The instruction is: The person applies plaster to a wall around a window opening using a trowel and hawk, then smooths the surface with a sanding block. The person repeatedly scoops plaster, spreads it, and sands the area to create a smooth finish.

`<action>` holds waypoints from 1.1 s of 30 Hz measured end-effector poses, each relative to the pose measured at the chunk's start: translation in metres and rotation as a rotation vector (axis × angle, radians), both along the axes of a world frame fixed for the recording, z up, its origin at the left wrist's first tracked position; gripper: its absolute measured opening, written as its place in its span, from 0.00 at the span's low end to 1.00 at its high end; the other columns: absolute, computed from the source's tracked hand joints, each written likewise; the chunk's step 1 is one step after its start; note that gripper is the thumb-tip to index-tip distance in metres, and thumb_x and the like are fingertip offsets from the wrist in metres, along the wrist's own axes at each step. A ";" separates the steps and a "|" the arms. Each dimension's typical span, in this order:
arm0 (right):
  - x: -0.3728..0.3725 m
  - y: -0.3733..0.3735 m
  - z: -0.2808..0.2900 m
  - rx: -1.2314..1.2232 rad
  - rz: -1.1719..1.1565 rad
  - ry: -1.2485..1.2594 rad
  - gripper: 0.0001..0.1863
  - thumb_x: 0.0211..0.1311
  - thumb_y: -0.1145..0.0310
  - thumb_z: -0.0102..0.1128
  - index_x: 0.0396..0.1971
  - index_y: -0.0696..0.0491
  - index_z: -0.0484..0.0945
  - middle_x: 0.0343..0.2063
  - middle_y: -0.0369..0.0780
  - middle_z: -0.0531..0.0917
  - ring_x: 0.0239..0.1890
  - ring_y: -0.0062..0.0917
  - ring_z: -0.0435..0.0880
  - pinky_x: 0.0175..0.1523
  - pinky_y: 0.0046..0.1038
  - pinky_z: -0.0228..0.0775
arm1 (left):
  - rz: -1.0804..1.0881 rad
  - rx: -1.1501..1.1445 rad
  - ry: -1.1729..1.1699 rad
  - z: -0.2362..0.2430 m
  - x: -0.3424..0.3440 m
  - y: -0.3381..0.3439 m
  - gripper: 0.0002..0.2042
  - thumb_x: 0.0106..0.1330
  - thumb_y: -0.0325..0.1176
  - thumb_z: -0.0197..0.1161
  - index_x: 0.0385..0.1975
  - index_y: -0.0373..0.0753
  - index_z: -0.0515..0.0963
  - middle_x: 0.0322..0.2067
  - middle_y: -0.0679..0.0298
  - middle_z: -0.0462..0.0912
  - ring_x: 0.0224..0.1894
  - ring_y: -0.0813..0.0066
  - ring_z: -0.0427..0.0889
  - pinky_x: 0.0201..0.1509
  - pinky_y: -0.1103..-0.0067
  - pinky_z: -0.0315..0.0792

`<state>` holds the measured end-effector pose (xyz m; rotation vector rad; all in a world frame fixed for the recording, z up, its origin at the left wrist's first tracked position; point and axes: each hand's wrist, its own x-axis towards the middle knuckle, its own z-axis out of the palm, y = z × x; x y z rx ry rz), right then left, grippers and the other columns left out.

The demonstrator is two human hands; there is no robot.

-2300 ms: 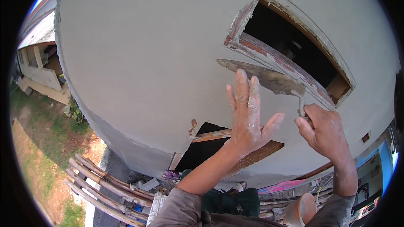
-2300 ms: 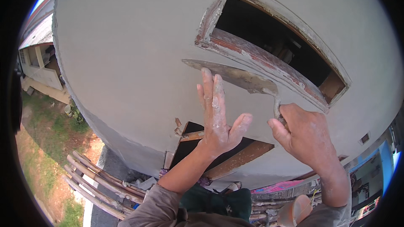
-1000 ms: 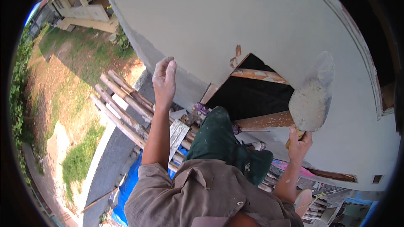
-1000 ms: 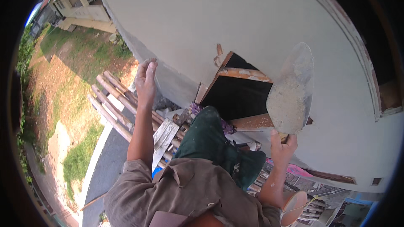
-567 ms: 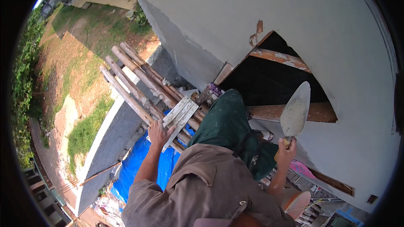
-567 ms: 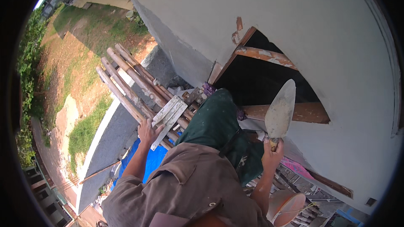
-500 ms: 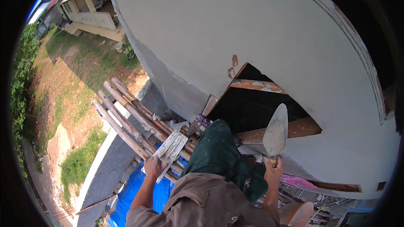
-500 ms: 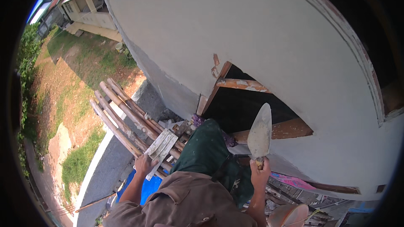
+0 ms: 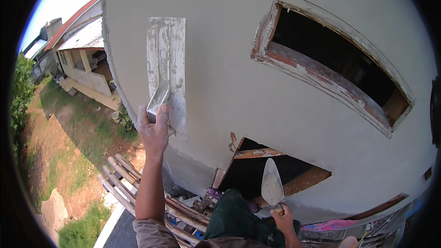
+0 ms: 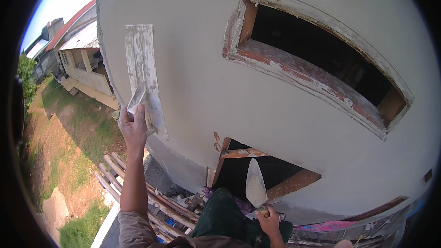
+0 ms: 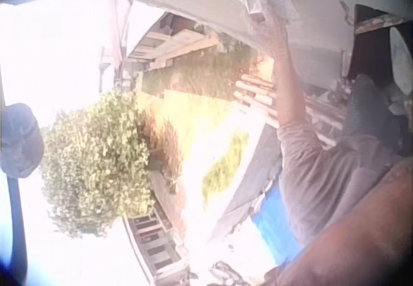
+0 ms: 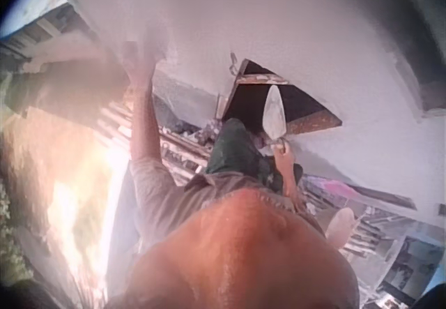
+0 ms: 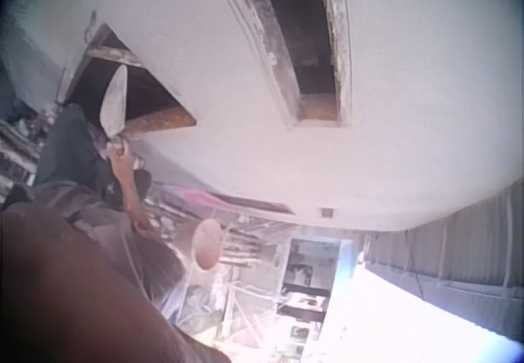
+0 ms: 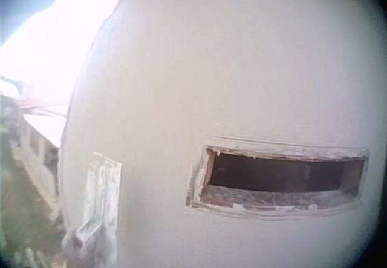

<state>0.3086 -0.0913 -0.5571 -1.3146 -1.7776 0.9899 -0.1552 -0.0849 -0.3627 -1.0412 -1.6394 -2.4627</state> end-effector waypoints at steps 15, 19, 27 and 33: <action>-0.025 -0.006 -0.001 -0.005 -0.068 -0.081 0.24 0.56 0.67 0.70 0.50 0.62 0.75 0.37 0.44 0.83 0.38 0.24 0.80 0.45 0.28 0.74 | -0.052 0.131 0.199 0.151 0.022 0.103 0.18 0.62 0.45 0.70 0.31 0.33 0.78 0.21 0.70 0.75 0.24 0.85 0.70 0.28 0.83 0.67; -0.031 -0.003 0.003 -0.023 -0.059 -0.034 0.24 0.57 0.67 0.70 0.50 0.62 0.75 0.37 0.44 0.83 0.38 0.23 0.80 0.46 0.27 0.74 | -0.134 0.136 0.133 0.152 0.031 0.105 0.17 0.62 0.43 0.70 0.31 0.33 0.78 0.22 0.70 0.76 0.23 0.87 0.71 0.27 0.84 0.68; -0.040 -0.007 0.000 -0.134 -0.065 -0.026 0.23 0.57 0.67 0.70 0.50 0.61 0.76 0.37 0.42 0.83 0.38 0.20 0.79 0.45 0.25 0.74 | -0.090 0.156 0.218 0.162 0.039 0.110 0.18 0.62 0.43 0.70 0.31 0.32 0.76 0.14 0.72 0.72 0.16 0.89 0.63 0.19 0.84 0.60; -0.039 -0.009 -0.003 -0.076 -0.016 0.021 0.23 0.57 0.67 0.70 0.50 0.61 0.76 0.36 0.41 0.83 0.37 0.19 0.79 0.44 0.24 0.74 | -0.049 0.141 0.235 0.161 0.047 0.116 0.19 0.62 0.44 0.70 0.29 0.32 0.75 0.10 0.73 0.67 0.14 0.89 0.60 0.17 0.83 0.57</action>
